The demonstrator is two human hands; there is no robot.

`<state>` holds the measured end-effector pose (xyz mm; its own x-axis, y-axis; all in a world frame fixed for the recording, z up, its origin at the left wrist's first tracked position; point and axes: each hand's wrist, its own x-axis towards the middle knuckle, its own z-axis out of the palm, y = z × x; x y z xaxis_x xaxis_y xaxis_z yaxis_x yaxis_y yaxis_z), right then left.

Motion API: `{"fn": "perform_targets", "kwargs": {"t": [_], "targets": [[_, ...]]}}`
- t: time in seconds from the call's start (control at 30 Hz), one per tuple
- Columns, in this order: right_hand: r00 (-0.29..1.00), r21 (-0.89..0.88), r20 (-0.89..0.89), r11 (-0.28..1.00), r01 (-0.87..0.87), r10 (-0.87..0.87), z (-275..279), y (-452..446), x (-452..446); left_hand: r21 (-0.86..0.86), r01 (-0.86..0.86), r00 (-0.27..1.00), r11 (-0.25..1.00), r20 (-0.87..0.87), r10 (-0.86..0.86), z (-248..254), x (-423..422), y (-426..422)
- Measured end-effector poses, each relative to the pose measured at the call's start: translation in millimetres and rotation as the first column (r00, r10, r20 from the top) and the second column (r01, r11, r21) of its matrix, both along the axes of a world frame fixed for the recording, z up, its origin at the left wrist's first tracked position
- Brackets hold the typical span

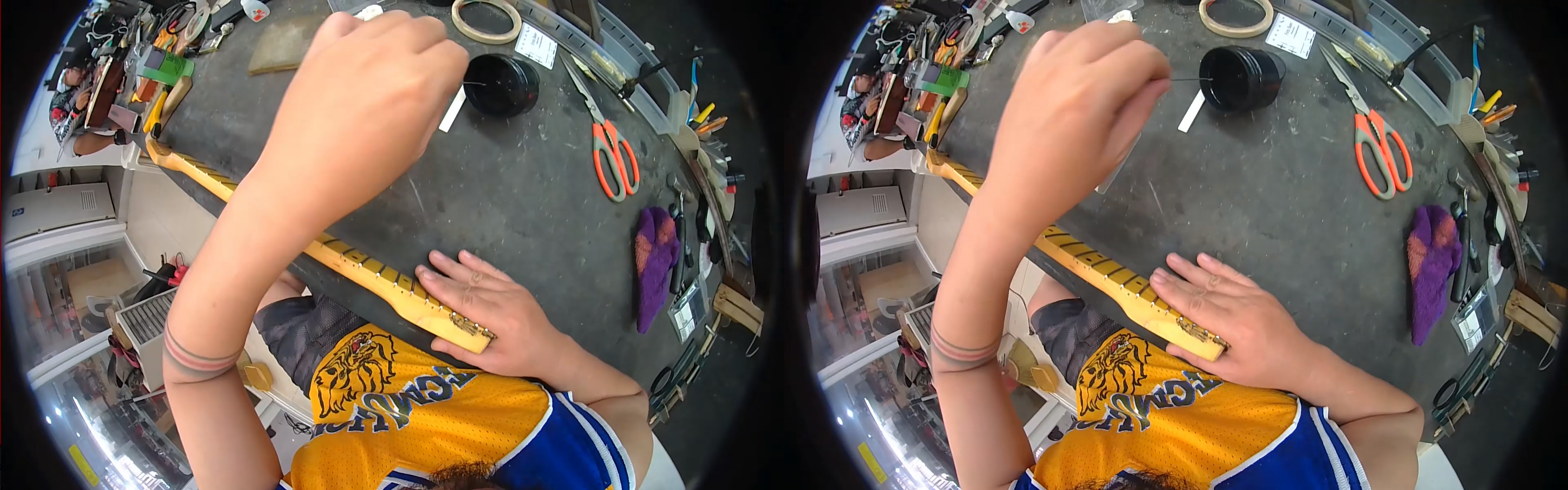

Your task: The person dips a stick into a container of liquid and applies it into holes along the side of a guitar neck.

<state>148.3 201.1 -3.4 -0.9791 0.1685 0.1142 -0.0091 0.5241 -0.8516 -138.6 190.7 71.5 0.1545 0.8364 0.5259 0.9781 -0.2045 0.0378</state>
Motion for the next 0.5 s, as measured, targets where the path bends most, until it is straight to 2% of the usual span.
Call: {"fn": "perform_targets", "kwargs": {"t": [0.1,0.5], "targets": [[1.0,-0.027,0.023,1.0,-0.004,0.005,0,1,0,-0.053,0.017,0.993,0.998,-0.119,-0.023,-16,-6,18],[0.998,-0.074,0.064,0.997,-0.01,0.015,1,5,-1,-0.059,0.043,0.995,0.997,-0.088,-0.048,-39,-4,35]]}}
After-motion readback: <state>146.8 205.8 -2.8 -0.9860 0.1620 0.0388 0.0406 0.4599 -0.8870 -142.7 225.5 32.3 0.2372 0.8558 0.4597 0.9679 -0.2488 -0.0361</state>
